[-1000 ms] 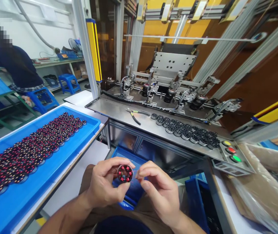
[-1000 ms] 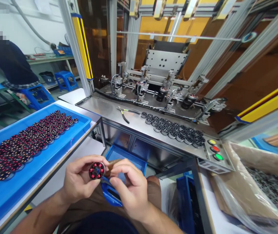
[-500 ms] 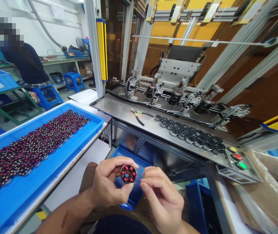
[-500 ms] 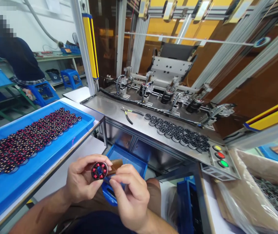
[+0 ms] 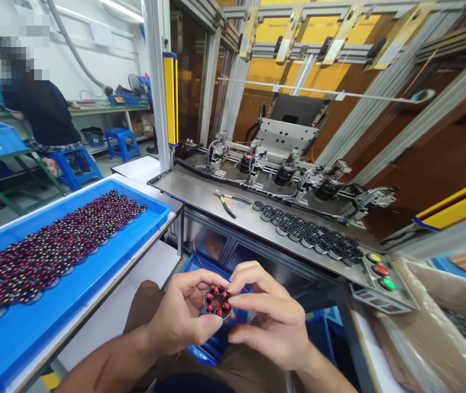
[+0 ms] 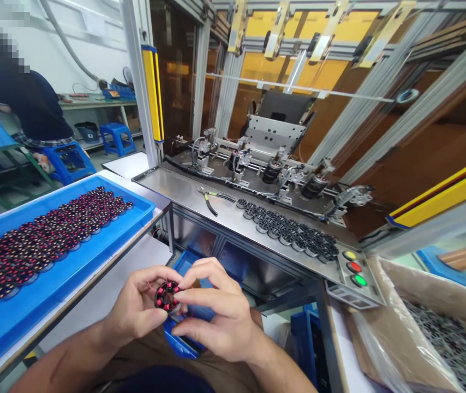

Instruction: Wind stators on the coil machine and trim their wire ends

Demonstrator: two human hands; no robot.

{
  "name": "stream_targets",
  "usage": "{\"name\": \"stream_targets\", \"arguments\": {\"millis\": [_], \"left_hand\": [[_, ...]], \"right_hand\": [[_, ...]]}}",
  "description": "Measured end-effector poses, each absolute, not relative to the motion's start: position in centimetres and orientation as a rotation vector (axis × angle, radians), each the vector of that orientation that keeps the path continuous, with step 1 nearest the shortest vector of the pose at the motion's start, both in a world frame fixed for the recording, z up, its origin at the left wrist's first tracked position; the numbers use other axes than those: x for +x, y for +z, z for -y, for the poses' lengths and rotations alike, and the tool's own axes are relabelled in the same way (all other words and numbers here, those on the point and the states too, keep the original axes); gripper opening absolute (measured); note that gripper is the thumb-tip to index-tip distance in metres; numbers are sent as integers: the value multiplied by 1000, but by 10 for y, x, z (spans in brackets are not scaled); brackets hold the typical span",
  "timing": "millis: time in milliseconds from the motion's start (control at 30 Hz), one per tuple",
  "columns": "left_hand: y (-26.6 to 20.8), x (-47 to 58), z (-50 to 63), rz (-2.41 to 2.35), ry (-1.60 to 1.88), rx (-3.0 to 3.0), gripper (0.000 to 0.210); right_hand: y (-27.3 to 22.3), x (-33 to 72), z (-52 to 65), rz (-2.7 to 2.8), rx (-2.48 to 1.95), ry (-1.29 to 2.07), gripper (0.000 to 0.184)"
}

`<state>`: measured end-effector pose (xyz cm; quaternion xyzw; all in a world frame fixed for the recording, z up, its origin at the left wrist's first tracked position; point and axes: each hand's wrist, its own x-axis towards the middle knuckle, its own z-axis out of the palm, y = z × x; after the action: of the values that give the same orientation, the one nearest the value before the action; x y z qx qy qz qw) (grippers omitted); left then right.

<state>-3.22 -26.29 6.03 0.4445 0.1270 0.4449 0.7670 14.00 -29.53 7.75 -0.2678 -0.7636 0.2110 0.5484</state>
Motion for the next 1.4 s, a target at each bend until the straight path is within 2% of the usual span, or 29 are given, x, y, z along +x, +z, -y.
{"name": "stream_targets", "arguments": {"millis": [200, 300, 433, 533, 667, 833, 933, 1100, 1233, 1400], "left_hand": [[63, -29, 265, -284, 900, 965, 31], [63, -29, 264, -269, 893, 986, 33], [61, -27, 264, -251, 954, 999, 34], [59, -23, 267, -240, 1106, 1088, 34], [54, -18, 271, -207, 1352, 1283, 46], [49, -18, 274, -229, 1436, 1356, 51], [49, -21, 274, -259, 1372, 1285, 51], [51, -36, 264, -423, 1052, 1242, 67], [48, -46, 255, -345, 782, 1248, 48], [39, -44, 253, -246, 801, 1133, 38]], "right_hand": [[88, 138, 289, 1871, -567, 460, 18], [88, 134, 293, 1821, -596, 326, 12], [83, 130, 307, 1745, -739, 0, 23], [76, 128, 318, 1692, -849, -114, 31], [69, 118, 326, 1600, -925, -120, 39], [67, 97, 322, 1377, -900, -4, 23], [67, 92, 316, 1335, -914, 89, 16], [65, 99, 309, 1412, -889, 134, 15], [64, 106, 307, 1445, -883, 168, 15], [67, 111, 307, 1504, -921, 133, 15]]}}
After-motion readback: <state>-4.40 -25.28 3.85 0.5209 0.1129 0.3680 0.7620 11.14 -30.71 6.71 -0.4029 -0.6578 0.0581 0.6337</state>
